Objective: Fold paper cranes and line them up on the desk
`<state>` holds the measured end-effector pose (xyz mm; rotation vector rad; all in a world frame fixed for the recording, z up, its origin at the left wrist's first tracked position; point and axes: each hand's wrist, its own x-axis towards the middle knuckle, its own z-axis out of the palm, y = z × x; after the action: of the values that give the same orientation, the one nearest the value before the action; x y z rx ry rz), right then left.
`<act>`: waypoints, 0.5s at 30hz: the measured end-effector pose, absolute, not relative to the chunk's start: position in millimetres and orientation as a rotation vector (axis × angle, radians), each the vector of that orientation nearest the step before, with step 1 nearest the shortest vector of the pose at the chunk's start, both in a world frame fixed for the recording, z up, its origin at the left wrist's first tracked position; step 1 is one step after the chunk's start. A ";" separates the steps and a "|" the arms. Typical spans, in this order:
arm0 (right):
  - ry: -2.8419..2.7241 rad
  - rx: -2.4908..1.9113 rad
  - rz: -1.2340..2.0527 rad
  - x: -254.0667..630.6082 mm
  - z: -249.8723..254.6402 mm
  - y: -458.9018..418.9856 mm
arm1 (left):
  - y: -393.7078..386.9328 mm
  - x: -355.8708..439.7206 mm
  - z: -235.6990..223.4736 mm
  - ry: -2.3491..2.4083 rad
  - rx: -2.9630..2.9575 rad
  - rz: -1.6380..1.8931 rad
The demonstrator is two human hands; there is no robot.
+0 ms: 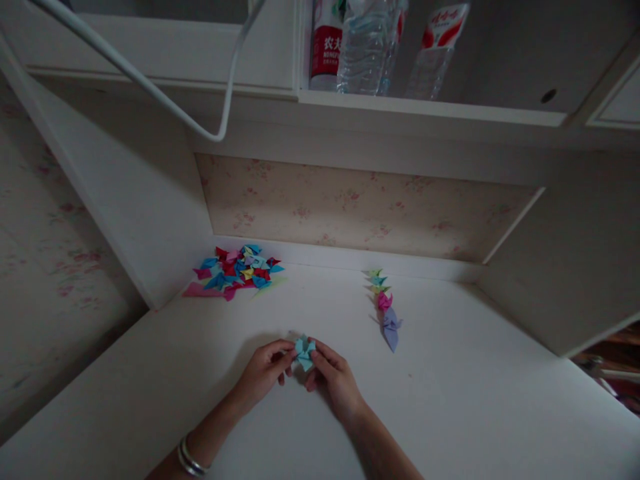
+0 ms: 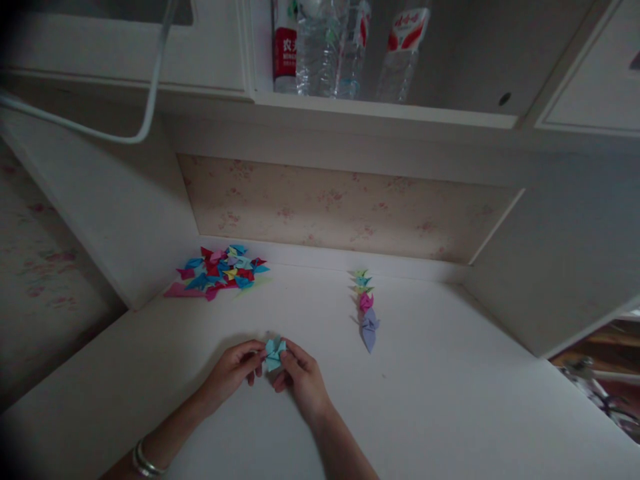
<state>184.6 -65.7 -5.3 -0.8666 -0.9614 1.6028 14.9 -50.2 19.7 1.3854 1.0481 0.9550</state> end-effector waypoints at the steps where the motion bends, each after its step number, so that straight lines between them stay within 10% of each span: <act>1: -0.955 -0.862 1.606 184.8 -5.6 -65.4 | -50.6 15.4 20.5 1.052 1.386 0.953; 15: -0.936 -0.861 1.618 185.3 -3.5 -64.6 | -49.8 13.6 16.9 1.093 1.388 0.934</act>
<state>185.3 -64.6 -3.5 -0.8608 -0.9361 1.6183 13.6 -49.8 16.9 1.3877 1.0935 0.9342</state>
